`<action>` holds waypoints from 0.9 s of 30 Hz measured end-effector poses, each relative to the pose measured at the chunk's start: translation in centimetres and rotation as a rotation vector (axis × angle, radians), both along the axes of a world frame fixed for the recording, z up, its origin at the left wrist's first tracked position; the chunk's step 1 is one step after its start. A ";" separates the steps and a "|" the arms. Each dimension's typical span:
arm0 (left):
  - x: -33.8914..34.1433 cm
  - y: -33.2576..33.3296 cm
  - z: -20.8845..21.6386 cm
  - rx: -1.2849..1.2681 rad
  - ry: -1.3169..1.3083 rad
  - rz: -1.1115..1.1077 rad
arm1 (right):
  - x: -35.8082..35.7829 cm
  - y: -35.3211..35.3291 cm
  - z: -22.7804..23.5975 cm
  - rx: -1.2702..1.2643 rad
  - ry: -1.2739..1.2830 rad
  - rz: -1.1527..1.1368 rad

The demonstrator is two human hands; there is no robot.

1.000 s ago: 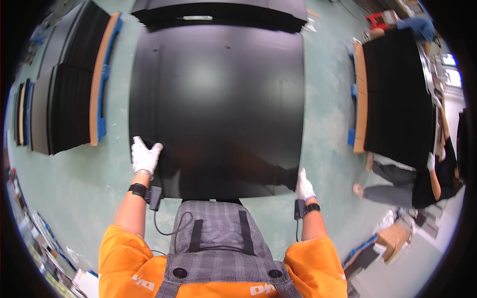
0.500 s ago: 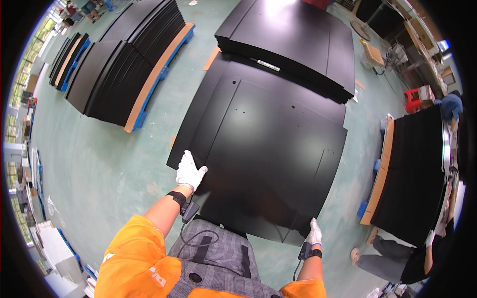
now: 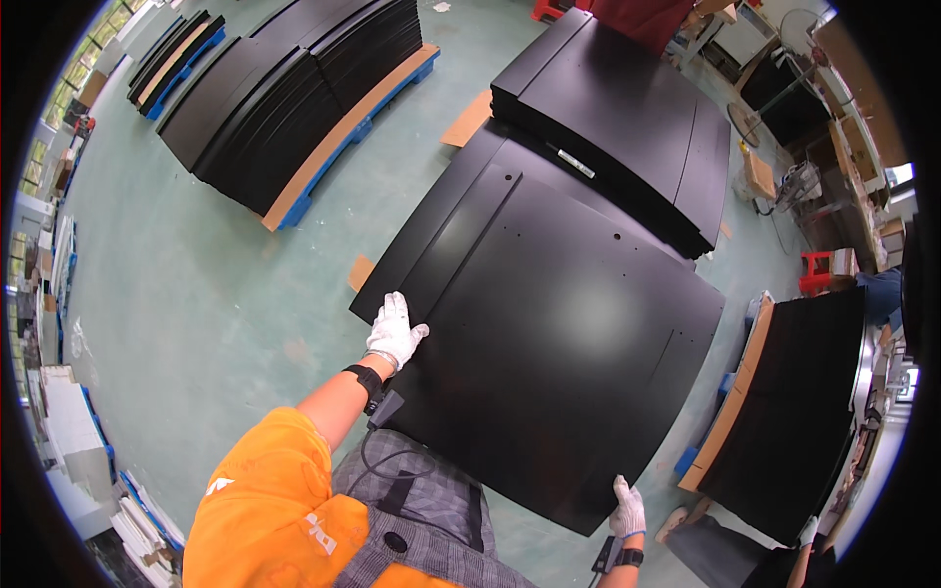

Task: The recorder moves large black panels between stacks and uses a marker to label them in a furniture manufacturing facility.

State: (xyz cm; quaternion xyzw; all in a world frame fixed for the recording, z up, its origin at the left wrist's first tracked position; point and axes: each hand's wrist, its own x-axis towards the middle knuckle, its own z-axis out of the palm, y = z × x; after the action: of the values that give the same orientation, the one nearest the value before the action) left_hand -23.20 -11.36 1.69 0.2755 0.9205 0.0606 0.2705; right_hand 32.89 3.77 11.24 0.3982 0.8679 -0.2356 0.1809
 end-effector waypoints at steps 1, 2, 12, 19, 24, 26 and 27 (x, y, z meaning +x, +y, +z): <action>0.1 0.3 0.0 0.003 -0.026 -0.001 | 1.4 -0.2 0.5 -0.314 0.249 -0.513; 0.2 0.8 0.0 0.008 -0.052 -0.006 | 2.6 -0.3 0.8 -0.625 0.510 -1.024; -1.8 -2.9 0.3 0.116 -0.328 -0.140 | -18.6 -3.9 26.0 -0.312 0.736 -1.006; -7.0 -8.3 6.2 0.194 -0.765 -0.447 | -34.5 -10.5 37.7 -0.253 0.708 -0.883; -12.7 -10.6 20.3 0.418 -0.773 -0.522 | -40.1 -12.5 39.2 -0.028 0.578 -0.667; -13.9 -10.2 23.6 0.490 -0.727 -0.623 | -43.8 -15.9 42.1 0.075 0.472 -0.689; -14.6 -10.5 25.8 0.574 -0.741 -0.666 | -45.3 -16.4 42.2 0.140 0.428 -0.633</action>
State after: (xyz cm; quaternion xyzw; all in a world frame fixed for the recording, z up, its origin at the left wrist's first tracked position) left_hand -37.79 -21.85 27.44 0.5733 0.5743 0.3120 0.4940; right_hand -12.39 -12.65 53.41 0.5996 0.7341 -0.2979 -0.1133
